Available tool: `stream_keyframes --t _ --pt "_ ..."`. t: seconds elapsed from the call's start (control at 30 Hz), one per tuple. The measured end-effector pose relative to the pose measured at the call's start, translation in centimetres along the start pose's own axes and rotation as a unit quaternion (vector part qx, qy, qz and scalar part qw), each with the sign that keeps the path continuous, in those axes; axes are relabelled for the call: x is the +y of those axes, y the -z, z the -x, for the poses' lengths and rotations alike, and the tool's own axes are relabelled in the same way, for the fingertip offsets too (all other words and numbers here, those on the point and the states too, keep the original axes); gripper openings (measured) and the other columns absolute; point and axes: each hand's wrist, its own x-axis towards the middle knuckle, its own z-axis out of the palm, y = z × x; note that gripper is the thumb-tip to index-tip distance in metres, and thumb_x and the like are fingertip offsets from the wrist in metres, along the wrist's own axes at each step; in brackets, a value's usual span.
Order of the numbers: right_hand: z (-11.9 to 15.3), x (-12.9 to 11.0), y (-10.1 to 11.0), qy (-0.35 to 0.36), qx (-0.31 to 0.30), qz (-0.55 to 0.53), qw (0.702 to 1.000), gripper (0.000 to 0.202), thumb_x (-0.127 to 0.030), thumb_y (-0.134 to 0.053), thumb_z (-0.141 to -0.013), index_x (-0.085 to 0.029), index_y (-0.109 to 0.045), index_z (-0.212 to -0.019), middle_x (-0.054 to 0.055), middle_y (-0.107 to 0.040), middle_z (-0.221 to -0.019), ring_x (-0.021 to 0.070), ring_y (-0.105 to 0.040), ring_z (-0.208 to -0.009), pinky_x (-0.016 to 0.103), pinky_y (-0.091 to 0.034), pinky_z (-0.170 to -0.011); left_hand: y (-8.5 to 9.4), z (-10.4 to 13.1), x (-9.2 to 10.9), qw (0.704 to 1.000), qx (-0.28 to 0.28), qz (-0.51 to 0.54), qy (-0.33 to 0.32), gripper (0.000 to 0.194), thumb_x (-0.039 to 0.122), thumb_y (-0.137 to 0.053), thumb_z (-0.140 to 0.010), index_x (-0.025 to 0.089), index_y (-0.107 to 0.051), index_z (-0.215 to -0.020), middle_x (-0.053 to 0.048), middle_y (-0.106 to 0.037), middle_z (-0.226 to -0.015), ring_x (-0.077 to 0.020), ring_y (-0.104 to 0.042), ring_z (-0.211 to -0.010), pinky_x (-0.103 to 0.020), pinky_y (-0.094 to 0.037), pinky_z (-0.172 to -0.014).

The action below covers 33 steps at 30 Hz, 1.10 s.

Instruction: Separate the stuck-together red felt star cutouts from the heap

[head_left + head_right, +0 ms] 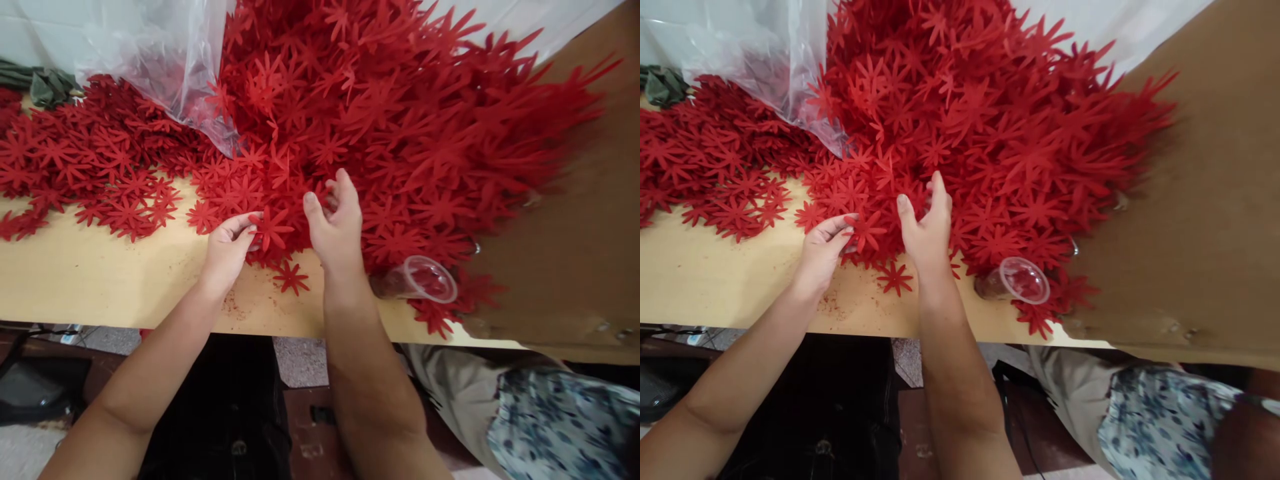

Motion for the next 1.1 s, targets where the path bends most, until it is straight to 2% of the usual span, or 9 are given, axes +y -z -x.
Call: stream_keyframes --t 0.17,0.23,0.37,0.47,0.6,0.67,0.73,0.87,1.1 --pt "1.9 -3.1 0.2 -0.082 -0.183 -0.091 0.975 0.033 -0.046 -0.064 -0.074 -0.022 -0.063 -0.097 0.006 -0.067 -0.096 0.0177 -0.064 -0.089 0.036 -0.052 -0.083 0.0 -0.1 -0.1 0.999 0.003 -0.016 -0.03 0.016 0.01 -0.059 -0.074 0.018 -0.068 -0.086 0.0 -0.07 -0.085 -0.0069 -0.061 -0.072 -0.018 -0.049 -0.064" --pt "2.4 -3.9 -0.3 -0.09 -0.214 -0.102 0.967 0.023 -0.037 -0.068 -0.071 -0.02 -0.064 -0.087 0.005 -0.068 -0.088 0.0162 -0.064 -0.082 0.034 -0.052 -0.079 -0.1 -0.2 -0.1 0.999 0.002 -0.011 -0.048 0.013 0.01 -0.06 -0.074 0.017 -0.066 -0.083 0.0 -0.07 -0.086 -0.0063 -0.061 -0.073 -0.019 -0.049 -0.068" --pt "2.7 -4.0 -1.4 -0.087 -0.182 -0.099 0.974 0.013 -0.028 -0.06 -0.077 -0.018 -0.059 -0.069 0.0 -0.062 -0.066 0.0108 -0.056 -0.061 0.027 -0.047 -0.062 -0.2 -0.1 -0.3 0.998 0.008 -0.004 -0.059 0.011 0.015 -0.063 -0.072 0.015 -0.062 -0.083 0.001 -0.066 -0.08 -0.0055 -0.058 -0.068 -0.02 -0.049 -0.067" --pt "2.7 -3.8 -1.8 -0.068 -0.154 -0.056 0.984 0.031 -0.033 -0.053 -0.082 -0.018 -0.046 -0.056 -0.005 -0.045 -0.05 0.0066 -0.04 -0.049 0.023 -0.033 -0.049 -0.4 0.3 -0.3 0.998 -0.001 -0.015 -0.054 0.023 0.023 -0.069 -0.069 0.016 -0.059 -0.088 0.002 -0.063 -0.08 -0.006 -0.057 -0.07 -0.022 -0.049 -0.071" --pt "2.9 -3.9 -1.7 -0.057 -0.132 0.013 0.99 0.046 -0.041 -0.048 -0.085 -0.019 -0.029 -0.049 -0.007 -0.026 -0.046 0.0052 -0.025 -0.045 0.025 -0.022 -0.046 -0.5 0.6 -0.2 0.999 -0.041 -0.004 -0.033 0.033 0.027 -0.072 -0.066 0.016 -0.057 -0.093 0.0 -0.063 -0.088 -0.0079 -0.058 -0.078 -0.024 -0.047 -0.079" --pt "2.9 -3.8 -1.7 -0.051 -0.121 0.018 0.991 0.045 -0.041 -0.046 -0.086 -0.019 -0.03 -0.05 -0.007 -0.028 -0.047 0.0056 -0.028 -0.047 0.024 -0.026 -0.048 -0.4 0.6 -0.3 0.998 -0.048 -0.01 -0.03 0.032 0.021 -0.07 -0.065 0.015 -0.057 -0.094 0.0 -0.064 -0.089 -0.0088 -0.058 -0.079 -0.026 -0.047 -0.081" --pt "2.8 -3.5 -1.9 -0.034 -0.102 0.002 0.994 0.035 -0.035 -0.049 -0.084 -0.019 -0.04 -0.055 -0.004 -0.041 -0.053 0.0073 -0.04 -0.053 0.025 -0.035 -0.056 -0.3 0.4 -0.5 0.999 -0.037 -0.027 -0.029 0.025 0.015 -0.065 -0.067 0.015 -0.058 -0.091 0.0 -0.064 -0.086 -0.0089 -0.058 -0.078 -0.027 -0.047 -0.082" --pt "2.4 -2.9 -2.0 -0.036 -0.11 -0.088 0.989 0.007 -0.024 -0.057 -0.077 -0.019 -0.057 -0.081 0.001 -0.062 -0.079 0.0118 -0.057 -0.072 0.028 -0.045 -0.071 -0.2 0.0 -0.7 0.998 -0.008 -0.028 -0.051 0.011 0.011 -0.059 -0.07 0.015 -0.06 -0.081 0.0 -0.064 -0.081 -0.0077 -0.057 -0.075 -0.025 -0.046 -0.081" --pt "2.1 -3.7 -1.7 -0.024 -0.074 -0.029 0.997 0.021 -0.028 -0.047 -0.085 -0.02 -0.05 -0.066 -0.004 -0.045 -0.057 0.0088 -0.042 -0.054 0.025 -0.038 -0.055 -0.4 0.2 -0.7 0.997 -0.035 -0.024 -0.07 0.01 0.015 -0.06 -0.072 0.014 -0.061 -0.082 0.001 -0.064 -0.078 -0.0077 -0.056 -0.074 -0.022 -0.045 -0.076"
